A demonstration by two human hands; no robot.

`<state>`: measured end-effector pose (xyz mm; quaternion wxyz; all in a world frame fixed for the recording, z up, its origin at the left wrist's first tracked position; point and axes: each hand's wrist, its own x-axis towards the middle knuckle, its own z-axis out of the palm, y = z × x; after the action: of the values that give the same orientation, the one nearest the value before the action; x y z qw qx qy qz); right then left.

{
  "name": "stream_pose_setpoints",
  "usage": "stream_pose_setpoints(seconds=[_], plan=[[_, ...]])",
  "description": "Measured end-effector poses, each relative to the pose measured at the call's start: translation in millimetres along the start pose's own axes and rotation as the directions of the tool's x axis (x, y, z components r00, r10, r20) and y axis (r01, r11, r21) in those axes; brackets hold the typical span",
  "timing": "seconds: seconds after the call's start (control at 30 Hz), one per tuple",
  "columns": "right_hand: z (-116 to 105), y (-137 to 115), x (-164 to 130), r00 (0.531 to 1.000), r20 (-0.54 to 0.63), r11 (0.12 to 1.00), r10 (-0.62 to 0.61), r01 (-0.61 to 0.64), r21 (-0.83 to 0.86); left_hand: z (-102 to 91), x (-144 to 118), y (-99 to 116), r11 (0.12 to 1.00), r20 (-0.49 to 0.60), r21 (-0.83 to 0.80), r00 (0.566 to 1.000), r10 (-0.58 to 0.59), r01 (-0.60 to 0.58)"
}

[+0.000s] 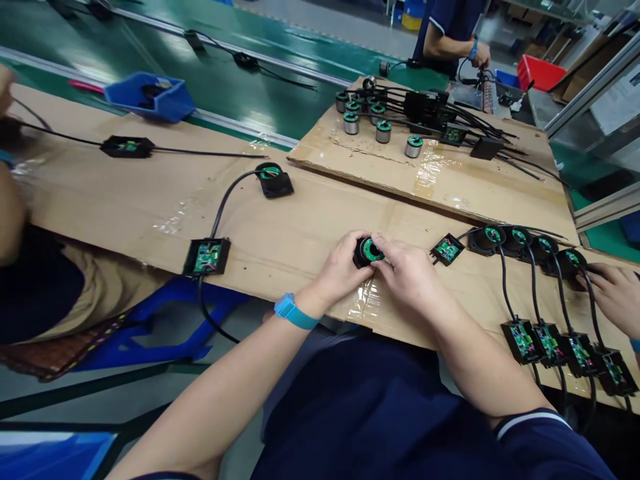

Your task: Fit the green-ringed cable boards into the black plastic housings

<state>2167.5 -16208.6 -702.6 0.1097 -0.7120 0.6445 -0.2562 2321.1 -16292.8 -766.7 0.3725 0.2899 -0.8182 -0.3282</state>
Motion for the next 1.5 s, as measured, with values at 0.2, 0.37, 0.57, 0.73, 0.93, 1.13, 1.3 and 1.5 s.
stream_pose_setpoints(seconds=[0.2, 0.37, 0.57, 0.73, 0.93, 1.13, 1.3, 1.5], plan=[[-6, -11, 7, 0.994, 0.087, 0.994, 0.067, -0.059, -0.093, -1.2, 1, 0, 0.997, 0.012, -0.026, 0.997, -0.070, 0.070], [-17, -17, 19, 0.980, 0.183, 0.988, 0.080, -0.053, -0.144, -3.5, 4, -1, 0.984, 0.079, -0.123, 0.990, -0.118, 0.127], [-25, -18, 31, 0.966, 0.258, 0.983, -0.002, 0.050, -0.177, -6.5, 9, 2, 0.970, 0.101, -0.179, 0.984, -0.145, 0.162], [-22, -19, 35, 0.975, 0.208, 0.974, 0.080, -0.032, -0.223, -6.8, 11, 0, 0.964, 0.112, -0.197, 0.981, -0.157, 0.177], [-25, -25, 44, 0.969, 0.224, 0.963, 0.109, -0.047, -0.267, -6.6, 10, 2, 0.959, 0.068, -0.200, 0.979, -0.191, 0.201], [-11, -12, 37, 0.989, 0.145, 0.987, 0.013, 0.010, -0.158, -6.6, 11, 0, 0.956, 0.083, -0.205, 0.977, -0.195, 0.208], [-11, -7, 34, 0.990, 0.133, 0.994, -0.045, 0.057, -0.090, -8.3, 11, 0, 0.961, 0.090, -0.192, 0.979, -0.183, 0.197], [-16, -16, 40, 0.980, 0.188, 0.988, 0.058, -0.030, -0.149, -7.1, 10, -1, 0.958, 0.069, -0.177, 0.974, -0.215, 0.224]])
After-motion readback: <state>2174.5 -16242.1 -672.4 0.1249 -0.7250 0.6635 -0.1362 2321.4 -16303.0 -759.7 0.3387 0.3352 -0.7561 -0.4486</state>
